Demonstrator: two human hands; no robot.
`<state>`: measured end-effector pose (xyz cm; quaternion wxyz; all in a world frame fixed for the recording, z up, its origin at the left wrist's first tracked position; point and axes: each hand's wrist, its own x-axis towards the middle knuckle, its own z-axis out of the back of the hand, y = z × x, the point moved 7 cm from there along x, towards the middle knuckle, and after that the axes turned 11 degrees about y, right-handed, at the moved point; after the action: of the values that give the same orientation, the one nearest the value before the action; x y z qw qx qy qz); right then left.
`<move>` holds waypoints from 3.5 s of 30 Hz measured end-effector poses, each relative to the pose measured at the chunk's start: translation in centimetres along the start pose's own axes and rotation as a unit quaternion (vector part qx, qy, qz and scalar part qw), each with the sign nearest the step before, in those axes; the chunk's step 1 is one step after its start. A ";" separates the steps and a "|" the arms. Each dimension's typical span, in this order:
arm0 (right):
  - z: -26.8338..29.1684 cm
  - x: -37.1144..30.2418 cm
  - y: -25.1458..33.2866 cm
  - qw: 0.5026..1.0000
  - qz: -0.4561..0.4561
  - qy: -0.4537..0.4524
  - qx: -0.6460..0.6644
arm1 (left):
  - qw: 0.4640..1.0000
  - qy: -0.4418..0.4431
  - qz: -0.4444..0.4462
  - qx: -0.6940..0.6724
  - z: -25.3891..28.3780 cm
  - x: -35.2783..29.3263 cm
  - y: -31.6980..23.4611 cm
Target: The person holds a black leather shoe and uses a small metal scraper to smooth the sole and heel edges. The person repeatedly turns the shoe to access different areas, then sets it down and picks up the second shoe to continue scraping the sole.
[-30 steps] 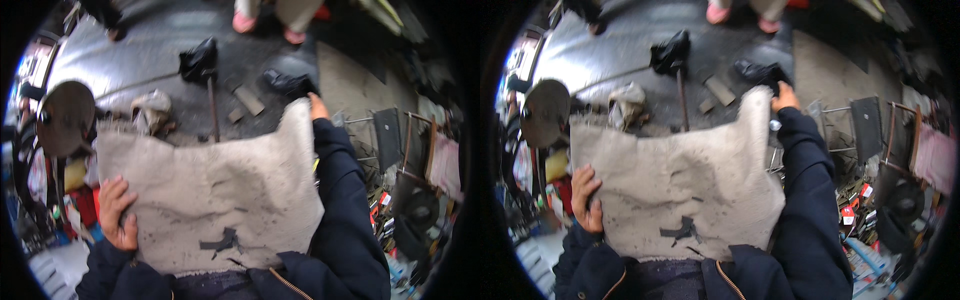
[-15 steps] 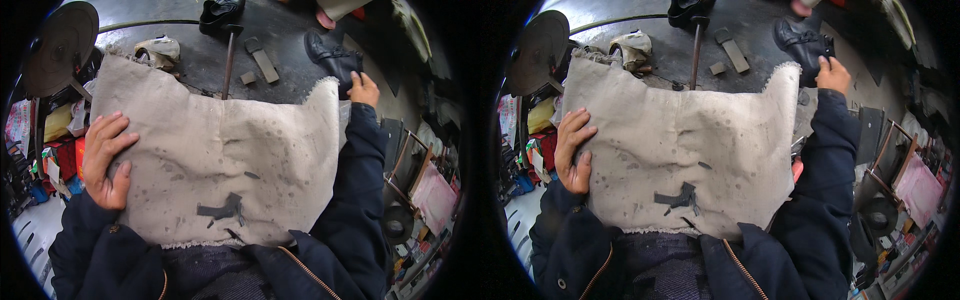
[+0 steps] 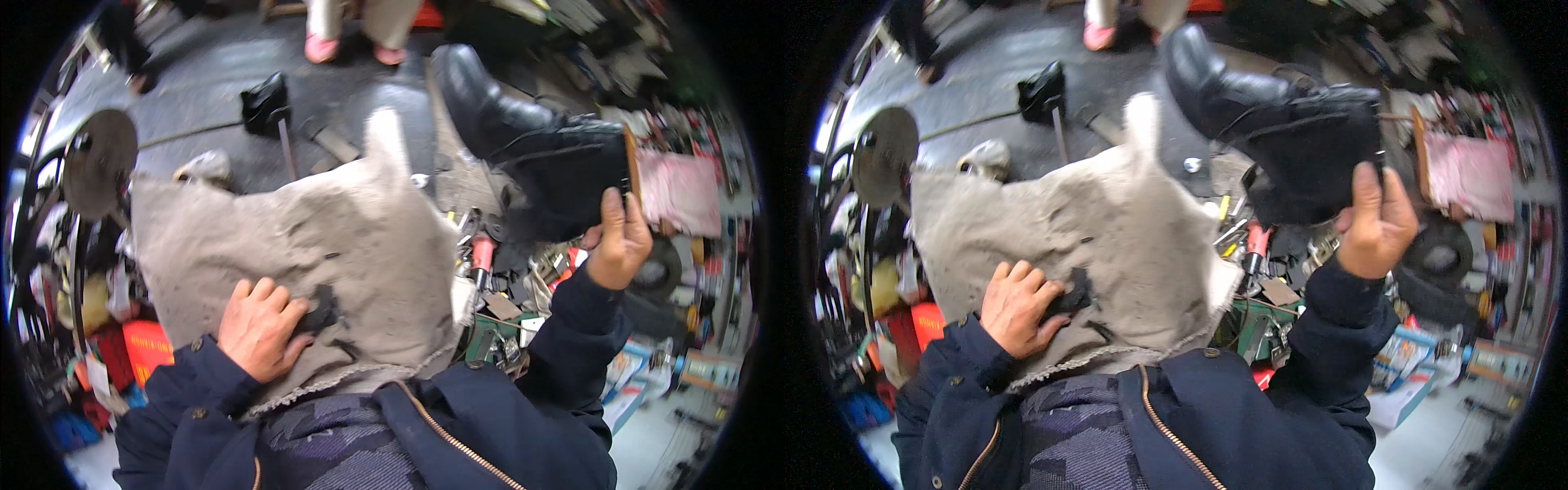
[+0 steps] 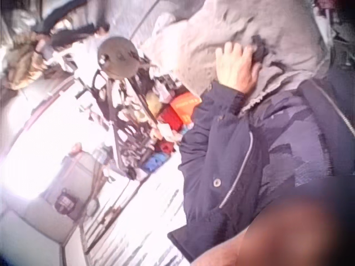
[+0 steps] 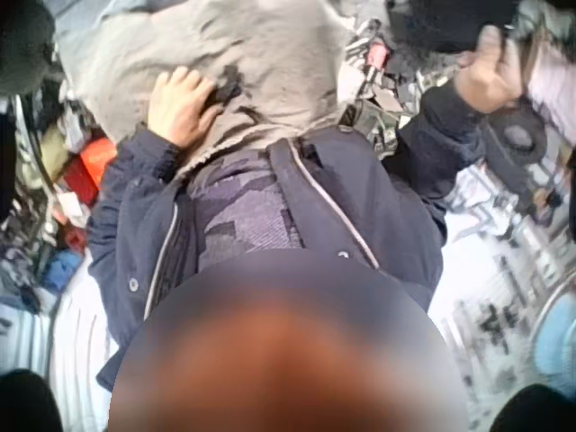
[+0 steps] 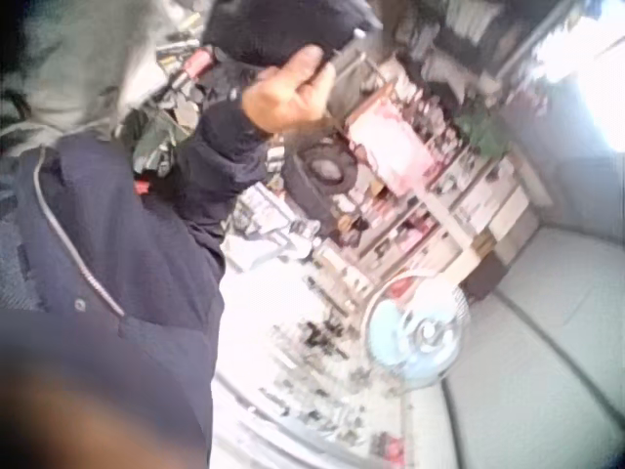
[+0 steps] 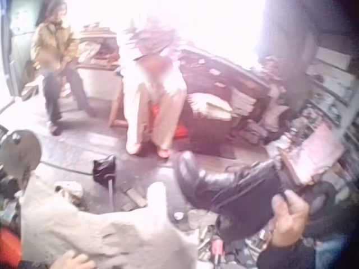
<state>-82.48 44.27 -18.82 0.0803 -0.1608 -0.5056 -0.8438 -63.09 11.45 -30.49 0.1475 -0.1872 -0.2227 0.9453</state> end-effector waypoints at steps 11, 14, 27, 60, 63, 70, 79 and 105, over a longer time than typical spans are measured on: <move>13.7 -8.3 -4.3 0.988 -0.062 -0.100 -0.103 | 0.988 -0.013 -0.150 -0.029 2.7 2.3 -6.5; 14.7 -8.4 -4.6 0.986 -0.081 -0.113 -0.089 | 0.974 -0.002 -0.225 0.010 3.0 7.2 -11.7; 3.2 -9.8 5.0 0.983 0.135 0.052 -0.113 | 0.921 -0.235 -0.308 0.027 9.6 3.9 -19.2; 13.7 -39.5 -32.3 0.783 -0.456 0.156 -0.393 | 0.991 0.119 -0.059 0.004 2.1 -2.3 -14.4; 13.5 -38.9 -31.4 0.773 -0.474 0.153 -0.393 | 0.993 0.059 -0.100 0.028 3.2 -2.6 -14.2; 12.8 -37.4 -29.6 0.721 -0.542 0.167 -0.398 | 0.968 -0.061 -0.208 0.126 5.5 -3.2 -13.0; 12.7 -39.1 -33.0 0.704 -0.562 0.167 -0.401 | 0.913 -0.042 -0.119 -0.388 1.0 -1.6 -6.8; 5.4 -16.5 -14.5 0.963 -0.125 -0.052 0.233 | 0.673 -0.111 -0.014 -0.732 -1.1 4.5 -2.6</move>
<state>-70.29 55.50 -34.26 -0.0172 -0.1162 -0.7077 -0.6967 -66.13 15.70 -31.49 -0.0493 -0.1262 -0.8602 0.4916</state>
